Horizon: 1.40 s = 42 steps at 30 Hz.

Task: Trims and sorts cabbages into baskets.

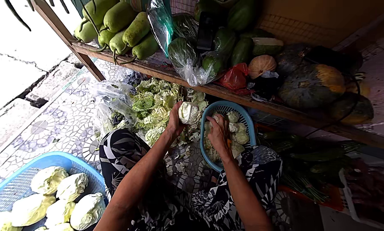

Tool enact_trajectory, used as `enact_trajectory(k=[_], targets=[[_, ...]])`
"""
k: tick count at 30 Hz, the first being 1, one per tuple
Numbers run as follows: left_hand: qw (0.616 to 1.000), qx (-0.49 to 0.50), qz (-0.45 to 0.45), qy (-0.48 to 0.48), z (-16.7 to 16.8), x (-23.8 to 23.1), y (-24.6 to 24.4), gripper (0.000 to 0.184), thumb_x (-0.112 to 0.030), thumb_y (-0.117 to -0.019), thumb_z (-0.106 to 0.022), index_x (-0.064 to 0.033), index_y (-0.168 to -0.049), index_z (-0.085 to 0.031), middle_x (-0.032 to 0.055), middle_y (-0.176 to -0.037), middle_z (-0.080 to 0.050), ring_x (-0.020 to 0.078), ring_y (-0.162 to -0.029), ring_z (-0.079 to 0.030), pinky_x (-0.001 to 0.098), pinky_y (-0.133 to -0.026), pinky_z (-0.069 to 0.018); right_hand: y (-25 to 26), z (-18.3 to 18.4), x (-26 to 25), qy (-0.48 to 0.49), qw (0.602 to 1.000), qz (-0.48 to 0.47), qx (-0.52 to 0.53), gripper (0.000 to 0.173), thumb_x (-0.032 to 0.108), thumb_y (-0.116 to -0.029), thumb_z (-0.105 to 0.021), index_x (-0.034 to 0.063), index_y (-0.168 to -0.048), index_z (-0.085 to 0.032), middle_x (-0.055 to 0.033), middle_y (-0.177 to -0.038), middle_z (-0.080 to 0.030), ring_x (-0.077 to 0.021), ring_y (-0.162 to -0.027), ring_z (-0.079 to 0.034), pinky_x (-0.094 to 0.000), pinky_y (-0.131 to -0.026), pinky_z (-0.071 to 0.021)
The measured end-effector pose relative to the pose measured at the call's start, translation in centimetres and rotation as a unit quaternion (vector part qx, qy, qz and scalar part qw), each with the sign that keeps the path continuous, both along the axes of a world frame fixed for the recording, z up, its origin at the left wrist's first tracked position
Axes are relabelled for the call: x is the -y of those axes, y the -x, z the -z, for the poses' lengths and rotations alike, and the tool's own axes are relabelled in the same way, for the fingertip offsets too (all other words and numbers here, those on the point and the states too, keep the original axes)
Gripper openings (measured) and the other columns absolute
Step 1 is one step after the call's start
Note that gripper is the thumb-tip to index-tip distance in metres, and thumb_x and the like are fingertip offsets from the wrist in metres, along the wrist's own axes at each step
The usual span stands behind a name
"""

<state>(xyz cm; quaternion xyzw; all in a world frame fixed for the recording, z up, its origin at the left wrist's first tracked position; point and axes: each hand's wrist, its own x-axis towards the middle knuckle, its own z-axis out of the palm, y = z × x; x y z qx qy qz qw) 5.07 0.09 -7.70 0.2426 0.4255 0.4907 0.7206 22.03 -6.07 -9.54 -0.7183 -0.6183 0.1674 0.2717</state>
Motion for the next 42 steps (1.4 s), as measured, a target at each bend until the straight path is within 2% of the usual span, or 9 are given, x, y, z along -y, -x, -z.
enact_trajectory(k=[2,6,9,14,18,23,31,36,42], targets=[[1.0,-0.009,-0.002,0.013,0.1,0.0,-0.3,0.048,-0.05,-0.1076,-0.035,-0.0139,-0.132,-0.055,0.0117,-0.117,-0.066,0.0268,-0.102,-0.066,0.0491,-0.083,-0.0566,-0.3,-0.5,0.1,0.015,0.999,-0.016,0.025,0.044,0.012,-0.0964,-0.065,0.0084,-0.14,-0.062,-0.0272,-0.151,-0.046,-0.0495,-0.136,-0.044,-0.06,-0.108,-0.0393],[1.0,-0.01,-0.01,0.022,0.1,-0.1,-0.9,0.049,-0.049,-0.1085,-0.036,-0.0126,-0.136,-0.054,0.0144,-0.117,-0.066,0.0296,-0.102,-0.067,0.0515,-0.082,-0.0569,-2.4,-2.6,-1.1,0.012,0.999,-0.004,0.034,0.032,0.03,-0.1016,-0.063,0.0026,-0.103,-0.079,-0.0177,-0.131,-0.066,-0.0398,-0.126,-0.057,-0.0564,-0.102,-0.0442],[0.999,-0.014,-0.016,0.024,0.0,-0.2,-1.4,0.047,-0.046,-0.1094,-0.034,-0.0109,-0.135,-0.054,0.015,-0.116,-0.066,0.0297,-0.1,-0.067,0.0513,-0.08,-0.0576,-6.9,-4.7,-4.3,0.039,0.995,0.064,0.064,0.051,0.003,-0.0964,-0.064,0.0058,-0.146,-0.053,-0.0277,-0.148,-0.047,-0.0526,-0.134,-0.044,-0.0669,-0.097,-0.0437],[0.999,-0.026,-0.014,0.025,-0.1,-0.5,-1.5,0.047,-0.043,-0.1105,-0.032,-0.0082,-0.135,-0.053,0.017,-0.116,-0.065,0.03,-0.101,-0.067,0.0519,-0.081,-0.0577,-17.7,-6.1,-11.1,-0.026,0.938,0.346,-0.014,0.056,0.02,-0.0998,-0.06,-0.0056,-0.147,-0.043,-0.033,-0.148,-0.044,-0.0476,-0.136,-0.046,-0.0586,-0.11,-0.0404],[0.999,-0.029,-0.011,0.03,-0.2,-0.4,-1.5,0.046,-0.041,-0.1107,-0.032,-0.0069,-0.134,-0.053,0.0167,-0.114,-0.065,0.0289,-0.1,-0.068,0.0497,-0.08,-0.0583,-21.6,-5.0,-12.5,0.028,0.924,0.378,-0.054,0.084,0.038,-0.0892,-0.079,-0.0051,-0.149,-0.04,-0.031,-0.141,-0.054,-0.0444,-0.134,-0.051,-0.058,-0.111,-0.0397],[0.999,-0.012,-0.009,0.037,-0.3,-0.4,-1.9,0.05,-0.046,-0.1102,-0.031,-0.0084,-0.137,-0.052,0.0174,-0.117,-0.065,0.0306,-0.101,-0.067,0.052,-0.08,-0.0578,-23.9,-4.6,-12.7,-0.031,0.947,0.312,-0.072,0.05,0.025,-0.0875,-0.08,-0.0041,-0.125,-0.064,-0.0304,-0.126,-0.062,-0.0447,-0.124,-0.056,-0.0619,-0.103,-0.0421],[0.999,0.002,0.028,0.023,-0.5,0.1,-1.4,0.054,-0.051,-0.1091,-0.032,-0.0083,-0.135,-0.054,0.0185,-0.114,-0.067,0.0326,-0.093,-0.069,0.0491,-0.072,-0.0602,-8.2,-10.6,-4.0,-0.262,0.964,0.048,0.012,0.023,-0.002,-0.0844,-0.067,-0.0074,-0.098,-0.049,-0.0306,-0.128,-0.053,-0.0417,-0.115,-0.057,-0.0518,-0.092,-0.0504],[0.999,-0.006,0.017,0.031,-0.9,0.9,-1.6,0.055,-0.05,-0.1106,-0.019,-0.0129,-0.133,-0.051,0.015,-0.108,-0.067,0.0287,-0.089,-0.068,0.0455,-0.068,-0.0581,0.9,-4.6,-1.3,-0.19,0.949,-0.25,0.01,0.049,-0.005,-0.0832,-0.068,-0.0058,-0.132,-0.062,-0.0259,-0.147,-0.053,-0.0428,-0.137,-0.051,-0.0522,-0.109,-0.0465],[0.999,-0.015,0.041,0.009,-0.7,1.1,-0.1,0.048,-0.046,-0.1104,-0.026,-0.012,-0.127,-0.056,0.0129,-0.103,-0.069,0.0275,-0.085,-0.07,0.0445,-0.064,-0.0591,-2.6,-3.5,-4.3,-0.285,0.917,-0.268,0.084,0.032,-0.015,-0.0855,-0.059,-0.0043,-0.112,-0.074,-0.0212,-0.127,-0.069,-0.0417,-0.121,-0.064,-0.0491,-0.103,-0.0526]])
